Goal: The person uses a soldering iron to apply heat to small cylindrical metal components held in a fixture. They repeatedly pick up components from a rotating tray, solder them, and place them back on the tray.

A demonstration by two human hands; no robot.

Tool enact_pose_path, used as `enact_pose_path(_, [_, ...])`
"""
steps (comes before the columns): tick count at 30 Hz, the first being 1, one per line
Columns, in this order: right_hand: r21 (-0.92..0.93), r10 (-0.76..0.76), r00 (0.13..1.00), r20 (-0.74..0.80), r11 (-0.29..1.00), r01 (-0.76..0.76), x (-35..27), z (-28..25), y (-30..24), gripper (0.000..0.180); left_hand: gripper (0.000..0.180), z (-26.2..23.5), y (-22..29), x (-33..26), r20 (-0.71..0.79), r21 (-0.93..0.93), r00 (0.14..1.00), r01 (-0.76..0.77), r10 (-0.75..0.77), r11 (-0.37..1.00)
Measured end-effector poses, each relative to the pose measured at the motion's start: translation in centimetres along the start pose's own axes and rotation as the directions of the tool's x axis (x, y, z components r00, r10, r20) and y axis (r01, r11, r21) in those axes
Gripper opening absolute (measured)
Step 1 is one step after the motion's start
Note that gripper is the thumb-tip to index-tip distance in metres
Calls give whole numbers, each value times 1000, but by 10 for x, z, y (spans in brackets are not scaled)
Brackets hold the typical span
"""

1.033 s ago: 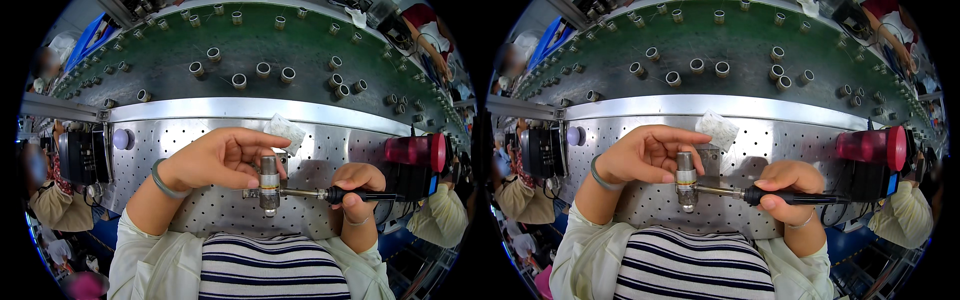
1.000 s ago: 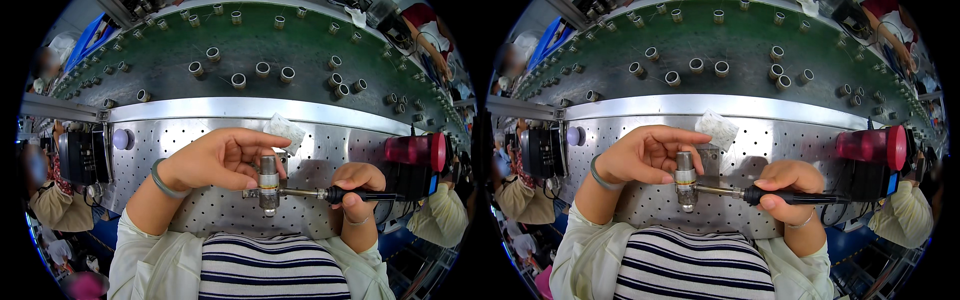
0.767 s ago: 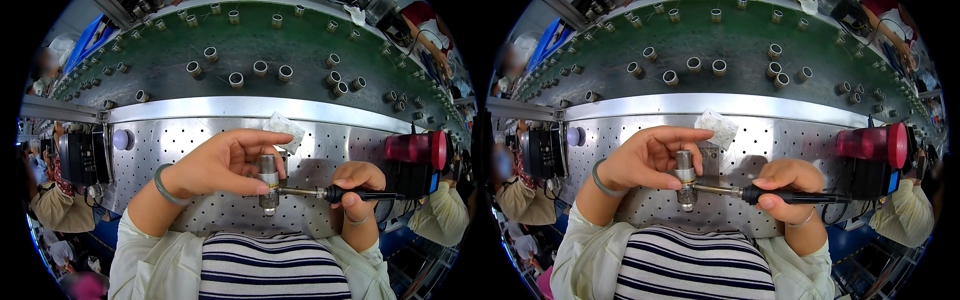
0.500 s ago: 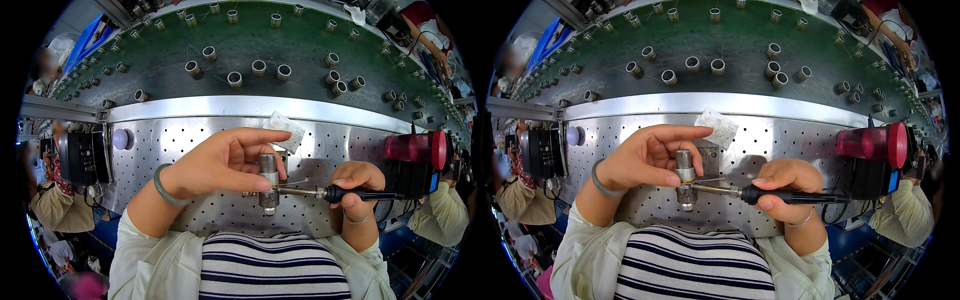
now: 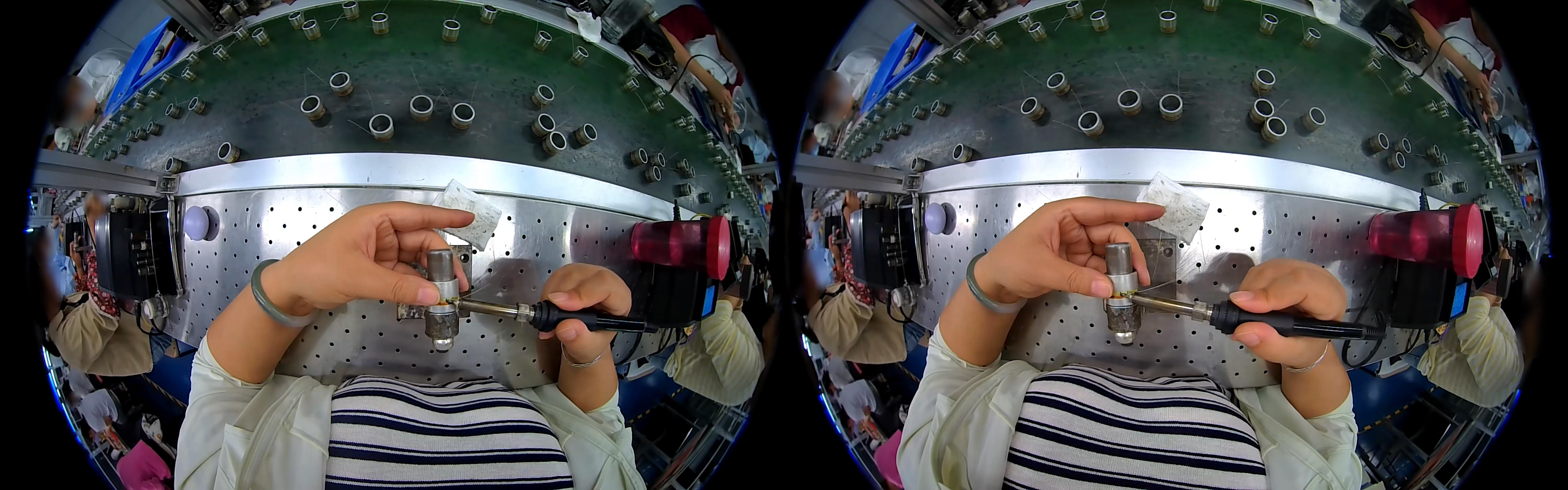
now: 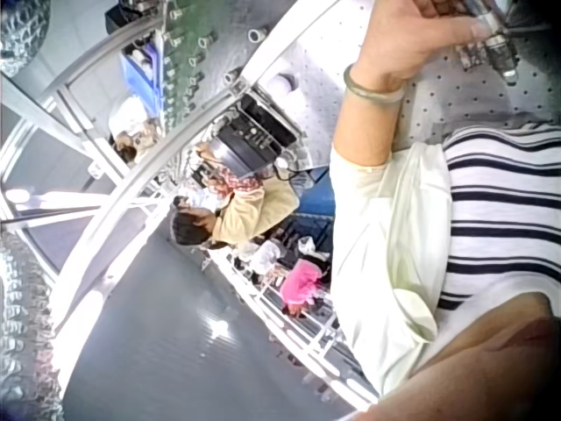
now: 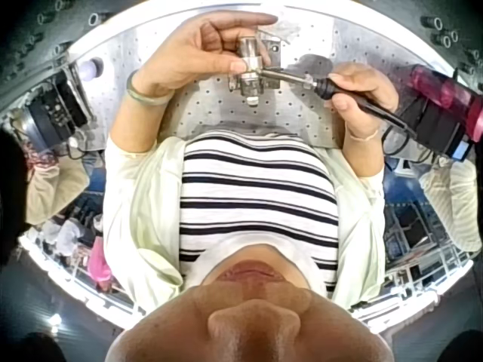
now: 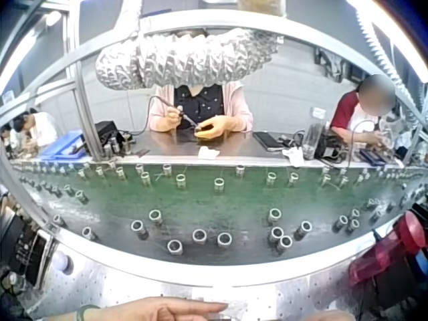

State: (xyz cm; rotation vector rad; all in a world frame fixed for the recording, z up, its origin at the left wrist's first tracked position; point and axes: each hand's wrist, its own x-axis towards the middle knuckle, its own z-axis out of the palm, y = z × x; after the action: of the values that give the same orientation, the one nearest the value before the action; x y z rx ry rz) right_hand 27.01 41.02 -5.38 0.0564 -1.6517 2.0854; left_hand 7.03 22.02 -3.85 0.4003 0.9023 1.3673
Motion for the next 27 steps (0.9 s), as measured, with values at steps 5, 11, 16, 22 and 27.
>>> enact_pose_path(5, [-39, -4, 1000, 1, 999, 4, 0, 0, -1, 25, 77, 1, 1, 0, -9, 0, 1000, 7, -7, 1000])
enact_pose_path(11, [-74, -2, 1000, -2, 997, 2, -1, -1, -2, 24, 77, 2, 0, 0, -12, 2, 1000, 11, -11, 1000])
enact_pose_path(16, [33, 40, 997, -62, 999, -38, 0, 3, -5, 23, 76, 8, -3, -1, -35, 2, 999, -1, 1, 1000])
enact_pose_path(22, [39, 41, 997, -71, 999, -38, 0, 2, -4, 22, 75, 9, 0, -1, -34, -5, 999, 9, -9, 1000])
enact_pose_path(27, [25, 52, 997, -62, 998, -51, 0, 1, -4, 21, 75, 10, 0, 2, -26, -20, 1000, 9, -10, 1000])
